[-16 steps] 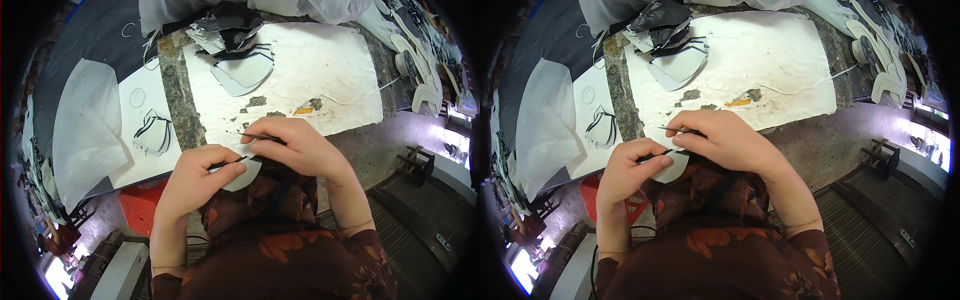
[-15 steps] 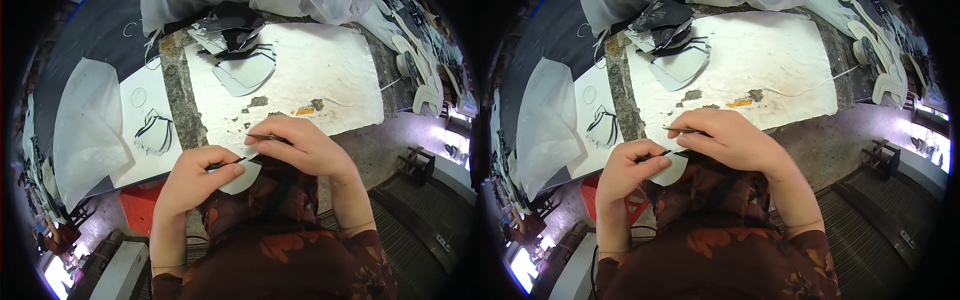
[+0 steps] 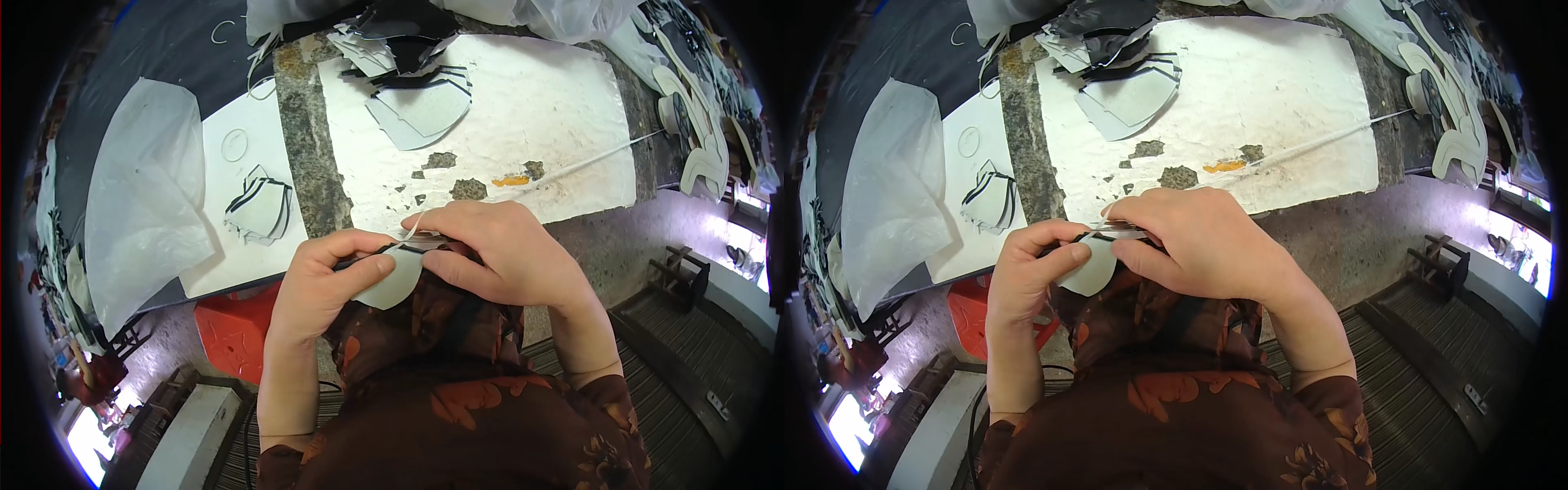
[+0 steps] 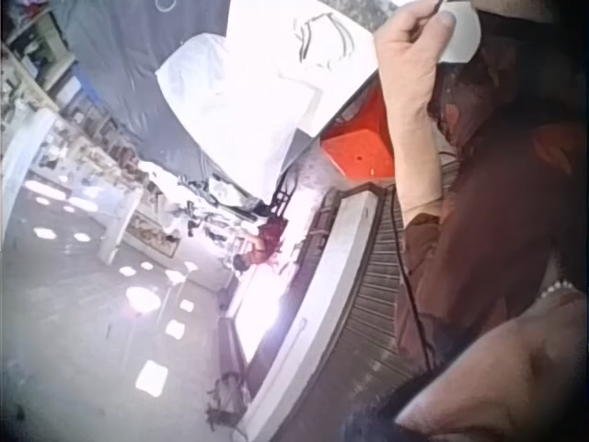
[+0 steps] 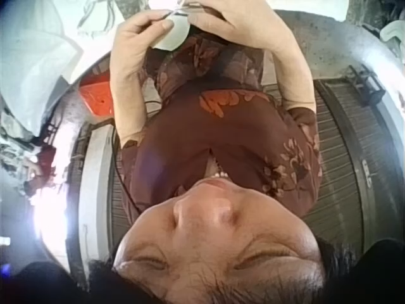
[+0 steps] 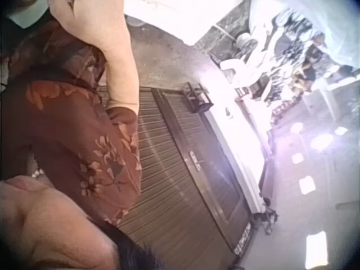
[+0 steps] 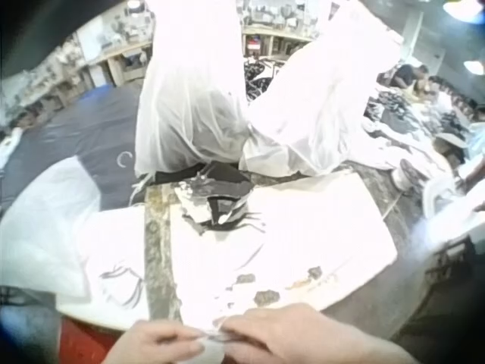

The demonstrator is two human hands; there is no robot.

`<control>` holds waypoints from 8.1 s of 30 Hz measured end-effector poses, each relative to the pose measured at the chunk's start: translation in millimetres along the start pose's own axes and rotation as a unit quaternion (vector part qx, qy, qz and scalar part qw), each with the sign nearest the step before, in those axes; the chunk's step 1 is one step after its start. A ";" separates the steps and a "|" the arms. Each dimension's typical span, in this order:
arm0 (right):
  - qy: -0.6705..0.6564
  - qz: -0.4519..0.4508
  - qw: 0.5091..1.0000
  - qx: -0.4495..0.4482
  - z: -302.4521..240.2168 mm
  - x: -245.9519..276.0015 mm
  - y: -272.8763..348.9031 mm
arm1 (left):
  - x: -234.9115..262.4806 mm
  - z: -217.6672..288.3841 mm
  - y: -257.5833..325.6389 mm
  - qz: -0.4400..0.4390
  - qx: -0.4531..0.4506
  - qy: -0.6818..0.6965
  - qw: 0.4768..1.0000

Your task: Trim excess material and loose threads from shoe components using trimming nippers at a workbench.

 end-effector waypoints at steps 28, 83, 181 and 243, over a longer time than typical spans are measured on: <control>-0.208 0.008 0.964 -0.167 30.9 -11.2 -1.6 | -17.6 5.3 -6.4 0.006 -0.060 -0.055 0.997; -0.173 0.037 0.973 -0.150 14.3 -23.5 5.0 | 128.2 58.1 15.2 0.218 -0.231 -0.284 0.905; -0.269 0.045 0.930 -0.247 51.7 -9.5 36.6 | -22.2 18.8 27.7 0.145 -0.487 -0.410 0.757; -0.149 0.094 0.978 -0.115 8.7 -29.7 -9.5 | -25.9 -9.4 36.8 0.187 -0.485 -0.419 0.744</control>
Point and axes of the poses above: each hand's wrist, its own y-axis away from the middle knuckle, its own x-axis out of the back of the hand, z = x × y, the point moved 8 cm from there along -y, towards the middle knuckle, and after that the axes turned 11 degrees about z, right-handed, at the moved point
